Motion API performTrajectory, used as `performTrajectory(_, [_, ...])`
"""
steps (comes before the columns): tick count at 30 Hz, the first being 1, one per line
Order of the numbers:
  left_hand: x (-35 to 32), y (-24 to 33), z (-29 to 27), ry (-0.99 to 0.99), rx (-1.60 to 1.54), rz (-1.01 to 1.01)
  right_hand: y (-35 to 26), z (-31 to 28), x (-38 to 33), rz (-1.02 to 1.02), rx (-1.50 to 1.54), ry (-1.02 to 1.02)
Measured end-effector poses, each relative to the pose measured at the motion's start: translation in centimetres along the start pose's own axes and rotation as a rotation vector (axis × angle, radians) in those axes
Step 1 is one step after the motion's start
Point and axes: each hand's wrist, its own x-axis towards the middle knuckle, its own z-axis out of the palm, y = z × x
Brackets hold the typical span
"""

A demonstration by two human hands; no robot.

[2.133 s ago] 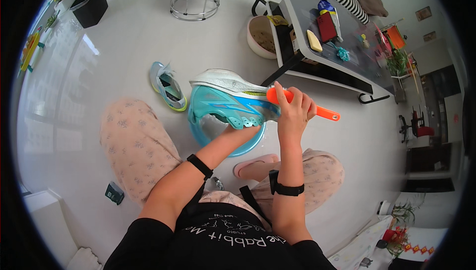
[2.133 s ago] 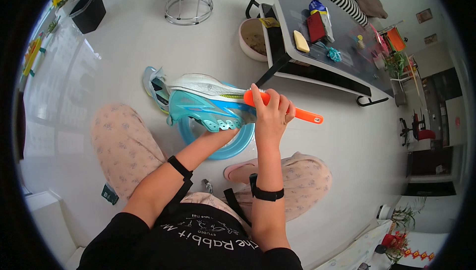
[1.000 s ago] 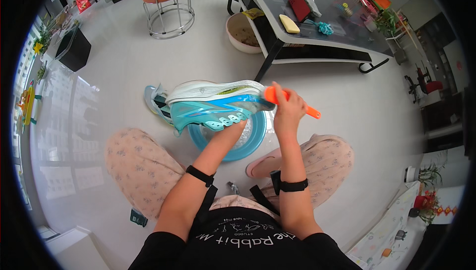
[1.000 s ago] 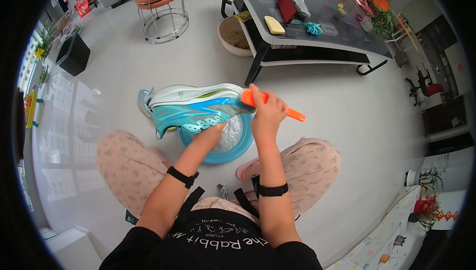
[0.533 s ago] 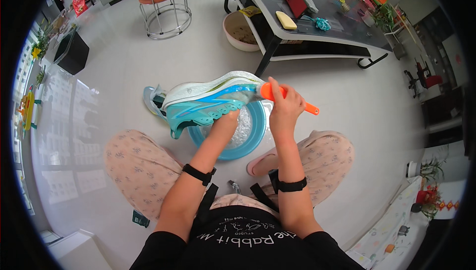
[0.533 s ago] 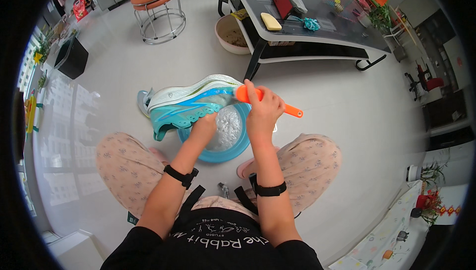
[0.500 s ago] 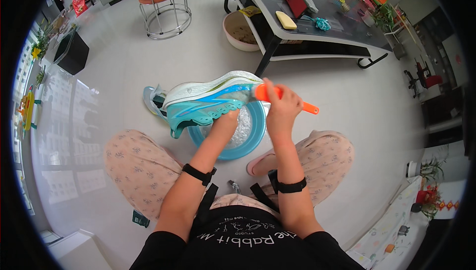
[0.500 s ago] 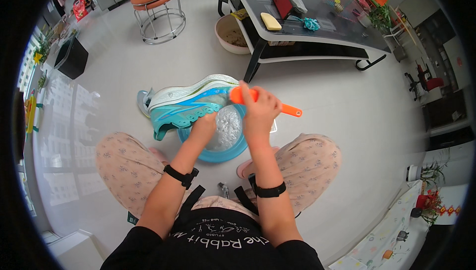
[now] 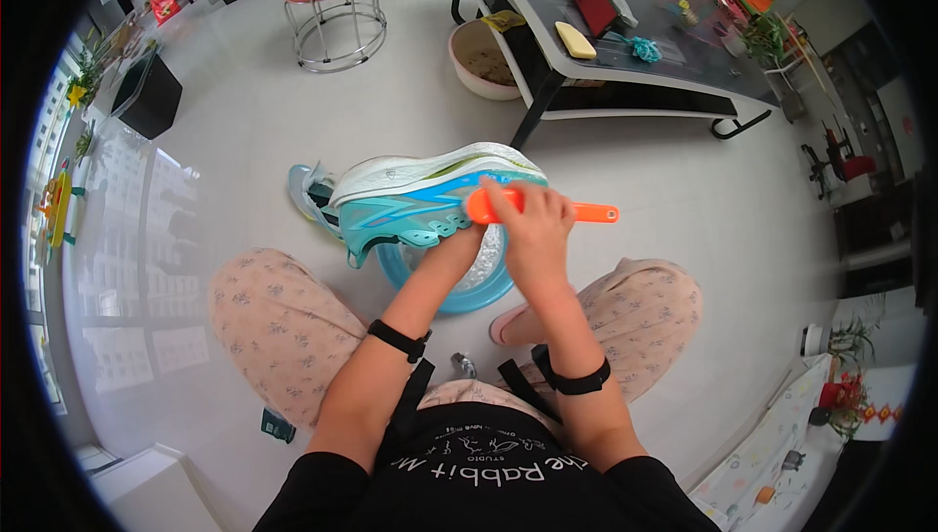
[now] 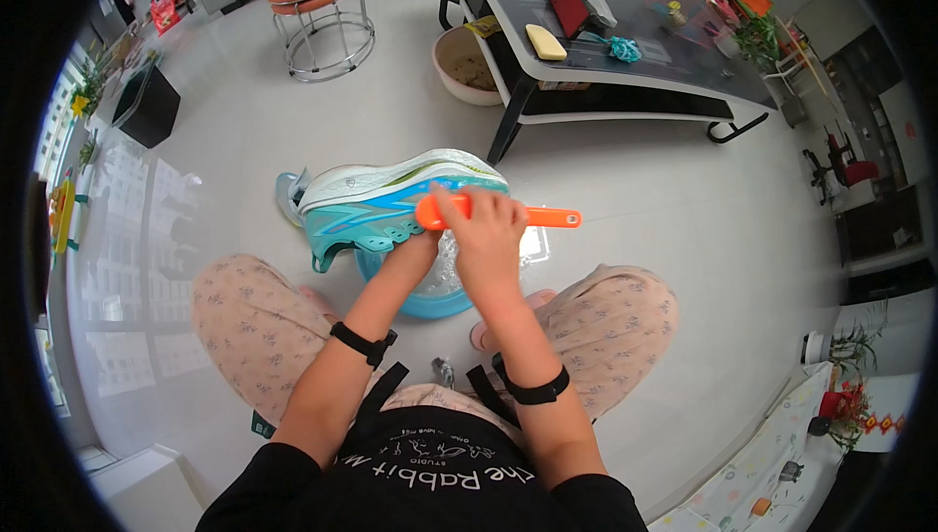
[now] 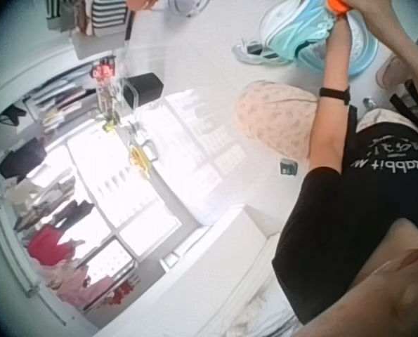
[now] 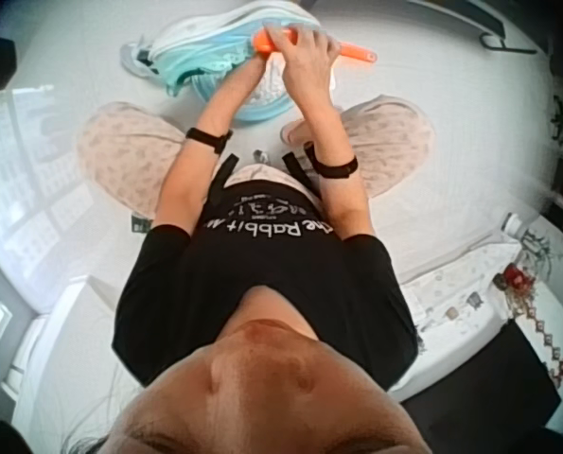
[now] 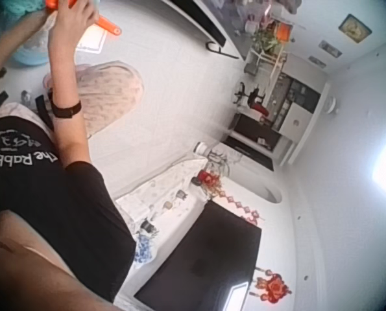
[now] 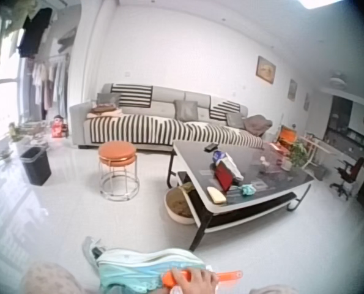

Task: Clean a pair of sneakers using a brush and a bucket of water.

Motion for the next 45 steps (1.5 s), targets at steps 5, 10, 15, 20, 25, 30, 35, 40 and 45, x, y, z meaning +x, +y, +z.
performTrajectory(5, [0.5,1.0,-0.8,-0.103,-0.03,-0.054,0.3,-0.2,-0.4,0.085,-0.057,-0.052])
performTrajectory(10, [0.2,-0.5,-0.1,0.045,0.256,0.179,0.4,0.3,-0.5,0.02,0.016,-0.022])
performTrajectory(15, [0.4,0.6,-0.6,-0.046,0.233,0.093,0.7,0.6,-1.0,0.06,-0.011,-0.011])
performTrajectory(20, [0.3,-2.9,0.9,-0.15,1.075,0.512,0.1,0.3,-0.4,0.0,0.032,0.024])
performTrajectory(25, [-0.1,-3.4,1.6,-0.204,1.127,0.423,-0.1,0.4,-0.3,0.072,-0.02,0.014])
performTrajectory(30, [-0.7,-2.8,2.0,-0.069,0.504,0.462,-1.0,0.4,-0.2,-0.054,0.037,0.032])
performTrajectory(35, [0.7,1.9,-1.1,0.03,0.407,0.294,1.6,0.9,-1.0,0.13,-0.029,0.03])
performTrajectory(40, [-0.1,-2.1,0.2,0.053,1.324,0.736,-1.7,0.5,-0.7,0.036,-0.016,0.08])
performTrajectory(45, [0.3,0.6,-0.3,0.042,0.413,0.258,1.0,0.4,-0.3,0.106,-0.089,0.077])
